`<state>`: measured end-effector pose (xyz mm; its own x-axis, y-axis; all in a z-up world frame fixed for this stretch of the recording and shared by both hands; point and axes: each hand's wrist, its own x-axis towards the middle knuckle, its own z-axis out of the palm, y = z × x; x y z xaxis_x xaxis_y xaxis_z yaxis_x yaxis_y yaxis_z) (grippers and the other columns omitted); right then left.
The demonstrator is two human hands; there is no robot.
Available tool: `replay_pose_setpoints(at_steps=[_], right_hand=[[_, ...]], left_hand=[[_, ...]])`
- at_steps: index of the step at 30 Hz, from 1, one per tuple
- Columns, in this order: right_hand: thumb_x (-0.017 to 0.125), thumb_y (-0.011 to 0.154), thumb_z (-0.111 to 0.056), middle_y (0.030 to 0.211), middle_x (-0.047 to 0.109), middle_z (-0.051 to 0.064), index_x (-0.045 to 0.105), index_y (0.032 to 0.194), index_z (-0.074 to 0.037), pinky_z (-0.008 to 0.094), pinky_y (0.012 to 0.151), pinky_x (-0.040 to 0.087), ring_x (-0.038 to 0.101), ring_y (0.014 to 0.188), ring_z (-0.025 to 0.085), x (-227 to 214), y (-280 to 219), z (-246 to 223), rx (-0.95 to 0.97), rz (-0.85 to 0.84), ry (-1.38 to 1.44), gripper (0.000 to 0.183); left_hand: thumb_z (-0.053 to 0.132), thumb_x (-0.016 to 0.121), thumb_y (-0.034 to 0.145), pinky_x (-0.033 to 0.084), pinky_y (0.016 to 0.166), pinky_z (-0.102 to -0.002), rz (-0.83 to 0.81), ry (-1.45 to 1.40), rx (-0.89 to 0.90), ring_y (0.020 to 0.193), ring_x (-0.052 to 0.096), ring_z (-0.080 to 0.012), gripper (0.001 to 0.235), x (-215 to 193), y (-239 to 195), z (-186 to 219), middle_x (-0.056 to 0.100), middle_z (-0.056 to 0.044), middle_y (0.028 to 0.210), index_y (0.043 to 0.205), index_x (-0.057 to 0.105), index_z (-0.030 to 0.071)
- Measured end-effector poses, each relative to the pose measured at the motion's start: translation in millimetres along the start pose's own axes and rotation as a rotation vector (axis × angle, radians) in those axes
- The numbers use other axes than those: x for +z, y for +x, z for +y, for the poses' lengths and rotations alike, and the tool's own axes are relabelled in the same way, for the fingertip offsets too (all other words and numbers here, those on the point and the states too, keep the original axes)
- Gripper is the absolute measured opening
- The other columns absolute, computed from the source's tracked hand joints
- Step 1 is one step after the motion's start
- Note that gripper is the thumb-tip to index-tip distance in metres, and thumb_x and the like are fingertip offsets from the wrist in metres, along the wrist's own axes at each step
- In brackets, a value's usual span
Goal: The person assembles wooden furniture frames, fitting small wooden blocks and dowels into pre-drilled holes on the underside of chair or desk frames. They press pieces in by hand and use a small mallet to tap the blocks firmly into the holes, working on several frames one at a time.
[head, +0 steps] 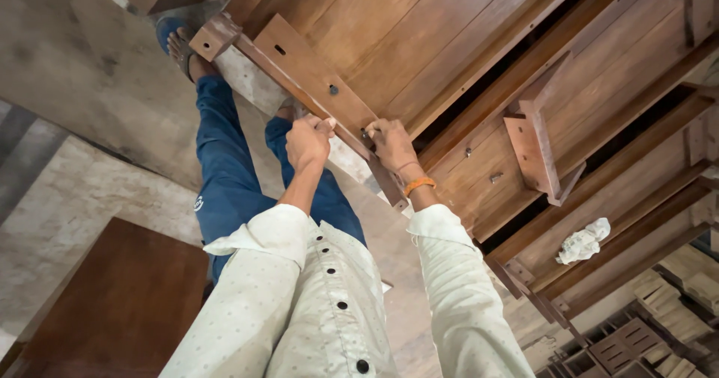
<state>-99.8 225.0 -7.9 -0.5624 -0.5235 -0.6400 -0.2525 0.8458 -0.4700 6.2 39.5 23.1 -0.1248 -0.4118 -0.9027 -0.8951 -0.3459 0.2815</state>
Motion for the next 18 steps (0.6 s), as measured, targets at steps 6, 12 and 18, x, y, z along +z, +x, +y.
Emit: replay_pose_setpoints(at_steps=[6,12,18], right_hand=[[0.062,0.098,-0.014,0.103,0.072,0.018,0.072,0.108,-0.007,0.040,0.084,0.056,0.068,0.097,0.032,-3.0,-9.9,-19.5,0.125,0.063,0.152,0.015],[0.066,0.095,-0.008,0.103,0.069,0.013,0.068,0.115,-0.006,0.033,0.075,0.060,0.074,0.089,0.022,-8.6,-22.6,-31.2,0.007,0.096,0.272,0.021],[0.071,0.090,-0.013,0.105,0.067,0.014,0.072,0.106,-0.007,0.042,0.078,0.058,0.068,0.093,0.035,-19.6,-16.6,-35.6,-0.368,0.100,-0.211,0.017]], left_hand=[[0.035,0.074,0.087,0.055,0.083,-0.039,-0.011,-0.014,-0.006,0.091,0.075,-0.0255,0.020,-2.8,-1.6,1.4,0.079,-0.002,0.087,0.095,0.081,0.018],[0.036,0.075,0.087,0.055,0.083,-0.039,-0.003,0.003,-0.015,0.092,0.075,-0.0253,0.021,-4.0,-5.1,5.4,0.079,-0.002,0.087,0.095,0.081,0.018],[0.037,0.075,0.086,0.055,0.084,-0.038,-0.009,0.003,-0.019,0.092,0.075,-0.0245,0.021,-1.6,0.4,0.8,0.079,-0.001,0.087,0.096,0.081,0.019]])
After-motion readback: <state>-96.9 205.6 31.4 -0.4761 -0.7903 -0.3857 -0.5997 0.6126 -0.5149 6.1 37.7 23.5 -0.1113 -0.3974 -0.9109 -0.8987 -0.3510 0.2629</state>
